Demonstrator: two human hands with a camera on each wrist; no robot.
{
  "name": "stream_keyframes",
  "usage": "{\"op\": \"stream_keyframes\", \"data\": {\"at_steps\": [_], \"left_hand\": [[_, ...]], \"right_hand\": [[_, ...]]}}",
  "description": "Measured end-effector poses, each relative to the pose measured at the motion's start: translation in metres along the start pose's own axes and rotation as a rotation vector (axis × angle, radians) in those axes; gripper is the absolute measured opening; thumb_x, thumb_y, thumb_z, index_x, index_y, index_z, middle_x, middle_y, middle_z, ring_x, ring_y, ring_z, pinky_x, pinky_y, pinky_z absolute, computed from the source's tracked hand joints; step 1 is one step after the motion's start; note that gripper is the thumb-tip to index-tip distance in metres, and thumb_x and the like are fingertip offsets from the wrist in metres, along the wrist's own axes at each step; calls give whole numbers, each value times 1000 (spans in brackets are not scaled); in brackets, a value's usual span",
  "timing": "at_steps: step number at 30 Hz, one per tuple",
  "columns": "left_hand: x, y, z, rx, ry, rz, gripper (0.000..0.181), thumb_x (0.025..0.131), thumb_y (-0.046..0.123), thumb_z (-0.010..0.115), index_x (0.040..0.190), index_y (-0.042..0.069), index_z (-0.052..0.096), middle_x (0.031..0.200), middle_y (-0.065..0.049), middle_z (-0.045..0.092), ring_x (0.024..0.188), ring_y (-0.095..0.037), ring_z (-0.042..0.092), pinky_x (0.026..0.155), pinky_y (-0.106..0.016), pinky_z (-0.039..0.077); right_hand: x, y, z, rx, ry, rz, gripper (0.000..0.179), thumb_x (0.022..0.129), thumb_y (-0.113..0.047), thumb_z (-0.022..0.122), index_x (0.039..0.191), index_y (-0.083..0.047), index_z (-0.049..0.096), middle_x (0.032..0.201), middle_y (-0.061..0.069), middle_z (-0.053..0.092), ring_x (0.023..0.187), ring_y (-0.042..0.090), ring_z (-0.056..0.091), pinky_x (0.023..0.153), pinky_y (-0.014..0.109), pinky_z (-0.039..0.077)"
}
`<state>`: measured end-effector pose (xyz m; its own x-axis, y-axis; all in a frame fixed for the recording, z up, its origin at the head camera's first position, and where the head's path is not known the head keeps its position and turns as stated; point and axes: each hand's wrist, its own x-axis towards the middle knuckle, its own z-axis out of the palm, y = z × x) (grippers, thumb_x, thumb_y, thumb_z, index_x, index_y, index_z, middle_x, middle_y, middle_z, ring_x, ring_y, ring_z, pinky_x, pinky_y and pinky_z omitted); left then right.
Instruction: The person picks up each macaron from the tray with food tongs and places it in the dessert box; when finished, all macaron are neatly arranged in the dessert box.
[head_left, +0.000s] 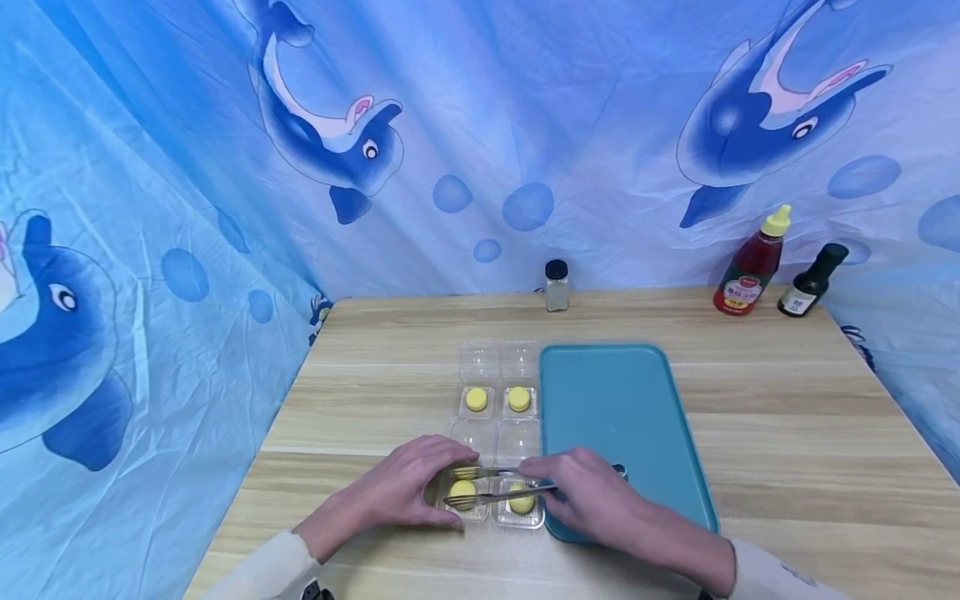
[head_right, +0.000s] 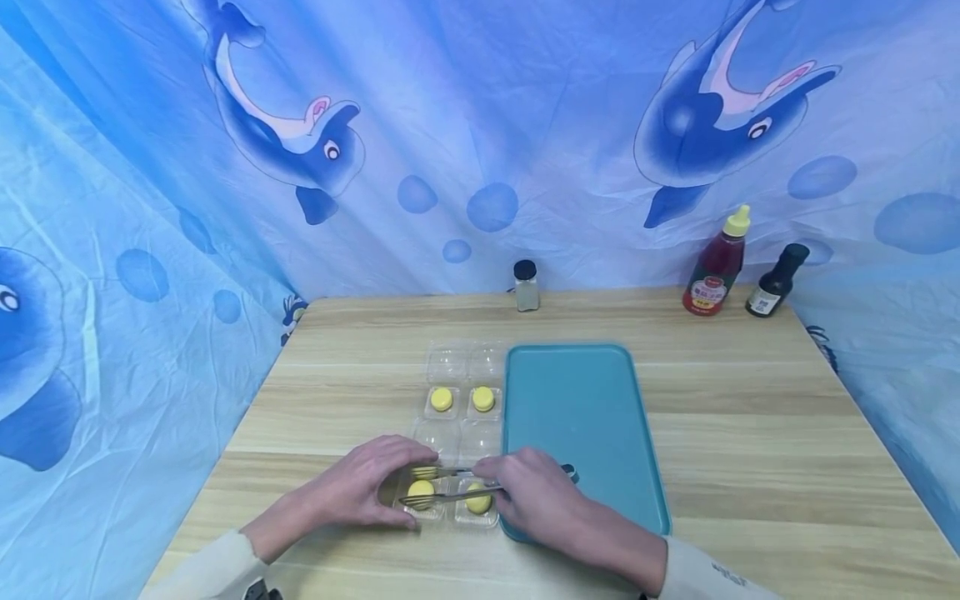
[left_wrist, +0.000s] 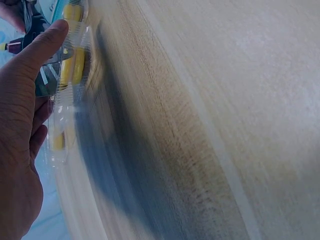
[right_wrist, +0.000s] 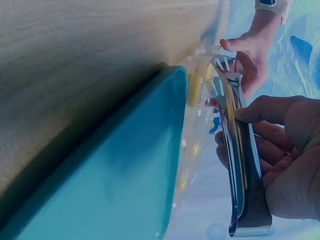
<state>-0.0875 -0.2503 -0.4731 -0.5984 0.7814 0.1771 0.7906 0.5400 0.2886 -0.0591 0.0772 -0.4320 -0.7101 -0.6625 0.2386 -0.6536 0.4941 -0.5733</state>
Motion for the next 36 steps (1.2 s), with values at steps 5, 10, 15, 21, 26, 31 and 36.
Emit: {"op": "stream_keyframes", "data": {"at_steps": [5, 10, 15, 21, 26, 31, 36], "left_hand": [[1, -1, -1, 5, -1, 2, 90, 78, 67, 86, 147, 16, 59, 145, 6, 63, 133, -18, 59, 114, -49, 50], [1, 0, -2, 1, -4, -4, 90, 78, 67, 86, 147, 16, 59, 145, 6, 63, 133, -18, 59, 114, -49, 50], [0, 1, -3, -6, -11, -16, 91, 77, 67, 86, 147, 17, 59, 145, 6, 63, 134, -17, 58, 115, -48, 49], [0, 2, -4, -3, -22, -25, 91, 78, 68, 86, 148, 17, 58, 146, 6, 62, 135, -17, 58, 115, -48, 48], [0, 2, -4, -2, -15, -15, 91, 78, 67, 86, 148, 16, 59, 145, 6, 63, 134, -17, 59, 115, -48, 49], [0, 1, -4, 4, -3, -5, 91, 77, 67, 86, 147, 15, 60, 144, 4, 64, 133, -19, 60, 113, -49, 50], [0, 1, -4, 8, -3, -9, 92, 77, 67, 86, 147, 14, 59, 144, 2, 65, 133, -20, 60, 113, -49, 51]], "right_hand": [[1, -2, -3, 1, -5, 10, 47, 79, 12, 72, 123, -2, 78, 122, 14, 77, 55, -5, 46, 45, 11, 42], [1, -2, -6, -19, 8, -13, 47, 77, 13, 71, 121, -2, 79, 120, 14, 77, 61, 0, 58, 48, 13, 45], [2, -3, -7, -34, 7, -18, 46, 77, 12, 72, 120, -3, 80, 119, 12, 78, 71, 5, 67, 55, 17, 50], [2, -4, -9, -19, -12, 0, 45, 77, 12, 71, 120, -2, 79, 119, 13, 78, 61, -2, 53, 52, 16, 47], [3, -5, -11, -49, -2, -20, 47, 76, 13, 71, 119, -3, 80, 118, 11, 78, 85, 12, 73, 60, 22, 54], [4, -5, -12, -59, -8, -26, 49, 75, 13, 70, 120, -4, 80, 120, 10, 78, 97, 19, 75, 62, 23, 54], [3, -6, -17, -8, -45, 28, 49, 76, 13, 72, 123, -1, 78, 123, 12, 77, 107, 27, 75, 57, 18, 51]]}}
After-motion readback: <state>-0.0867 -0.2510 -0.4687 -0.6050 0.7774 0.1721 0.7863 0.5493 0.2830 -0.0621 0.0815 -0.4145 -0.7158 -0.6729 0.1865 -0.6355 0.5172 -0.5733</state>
